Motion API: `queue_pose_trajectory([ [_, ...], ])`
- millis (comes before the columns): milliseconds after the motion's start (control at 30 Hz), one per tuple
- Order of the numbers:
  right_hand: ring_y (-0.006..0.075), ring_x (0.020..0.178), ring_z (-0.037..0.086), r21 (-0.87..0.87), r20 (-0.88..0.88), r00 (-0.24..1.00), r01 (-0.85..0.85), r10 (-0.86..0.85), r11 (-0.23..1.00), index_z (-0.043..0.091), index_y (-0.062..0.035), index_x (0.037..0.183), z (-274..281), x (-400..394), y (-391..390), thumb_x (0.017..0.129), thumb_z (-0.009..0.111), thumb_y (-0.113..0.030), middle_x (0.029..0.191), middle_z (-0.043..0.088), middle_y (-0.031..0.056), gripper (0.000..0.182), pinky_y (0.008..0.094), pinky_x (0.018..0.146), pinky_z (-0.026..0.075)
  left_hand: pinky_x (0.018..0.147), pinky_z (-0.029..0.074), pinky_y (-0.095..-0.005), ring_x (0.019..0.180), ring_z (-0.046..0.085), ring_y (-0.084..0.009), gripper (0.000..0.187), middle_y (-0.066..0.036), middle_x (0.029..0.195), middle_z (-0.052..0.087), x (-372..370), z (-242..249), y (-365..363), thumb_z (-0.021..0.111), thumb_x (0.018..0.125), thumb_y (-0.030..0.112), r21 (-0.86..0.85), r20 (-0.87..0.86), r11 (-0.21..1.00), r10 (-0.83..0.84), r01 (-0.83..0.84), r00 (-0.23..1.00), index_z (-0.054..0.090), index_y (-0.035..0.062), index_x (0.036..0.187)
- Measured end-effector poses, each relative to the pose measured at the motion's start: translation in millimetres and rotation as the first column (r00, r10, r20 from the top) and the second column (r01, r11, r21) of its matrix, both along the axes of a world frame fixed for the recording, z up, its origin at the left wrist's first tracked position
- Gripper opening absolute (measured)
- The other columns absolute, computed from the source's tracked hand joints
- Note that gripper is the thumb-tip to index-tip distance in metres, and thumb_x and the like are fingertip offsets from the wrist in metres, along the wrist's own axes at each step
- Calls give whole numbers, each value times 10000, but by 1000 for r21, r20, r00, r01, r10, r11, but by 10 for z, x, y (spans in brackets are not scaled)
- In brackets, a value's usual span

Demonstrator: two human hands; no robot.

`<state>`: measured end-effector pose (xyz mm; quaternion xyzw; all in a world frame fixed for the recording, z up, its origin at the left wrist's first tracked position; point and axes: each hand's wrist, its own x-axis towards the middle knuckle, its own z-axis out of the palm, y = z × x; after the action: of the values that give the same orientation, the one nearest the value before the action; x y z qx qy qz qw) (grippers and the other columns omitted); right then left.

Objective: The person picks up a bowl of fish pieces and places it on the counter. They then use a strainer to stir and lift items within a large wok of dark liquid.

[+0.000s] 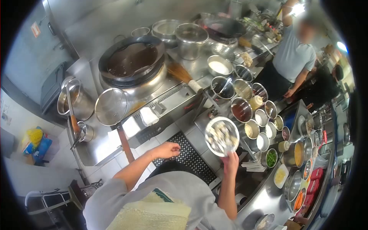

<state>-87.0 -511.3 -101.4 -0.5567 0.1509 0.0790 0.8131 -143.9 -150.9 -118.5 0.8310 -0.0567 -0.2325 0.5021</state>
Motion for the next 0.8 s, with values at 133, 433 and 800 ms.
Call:
queue_pose_trajectory([
  [133, 219, 938, 720, -18, -20, 945, -328, 327, 945, 624, 26, 1236, -75, 832, 1152, 990, 561, -160, 1128, 716, 132, 314, 363, 785, 596, 887, 564, -333, 982, 712, -182, 334, -109, 1059, 741, -125, 308, 208, 686, 978, 186, -114, -44, 973, 196, -200, 980, 643, 1, 1252],
  [433, 185, 883, 700, -141, -23, 801, -595, 598, 791, 651, 8, 1208, -465, 1978, 2472, 978, 595, -189, 1070, 723, 118, 308, 353, 824, 598, 939, 558, -323, 1030, 704, -173, 303, -106, 1166, 718, -333, 454, 317, 680, 990, 132, -169, -86, 825, 532, -539, 842, 646, 13, 1266],
  [800, 265, 1001, 731, 2, -298, 311, -945, 903, 326, 645, -57, 1086, -649, 2506, 1807, 1018, 625, -478, 1140, 728, 157, 426, 365, 813, 578, 896, 562, -317, 997, 713, -170, 268, -101, 1116, 735, -114, 778, 172, 668, 989, 108, -144, 50, 531, 847, -835, 530, 664, 13, 1240],
])
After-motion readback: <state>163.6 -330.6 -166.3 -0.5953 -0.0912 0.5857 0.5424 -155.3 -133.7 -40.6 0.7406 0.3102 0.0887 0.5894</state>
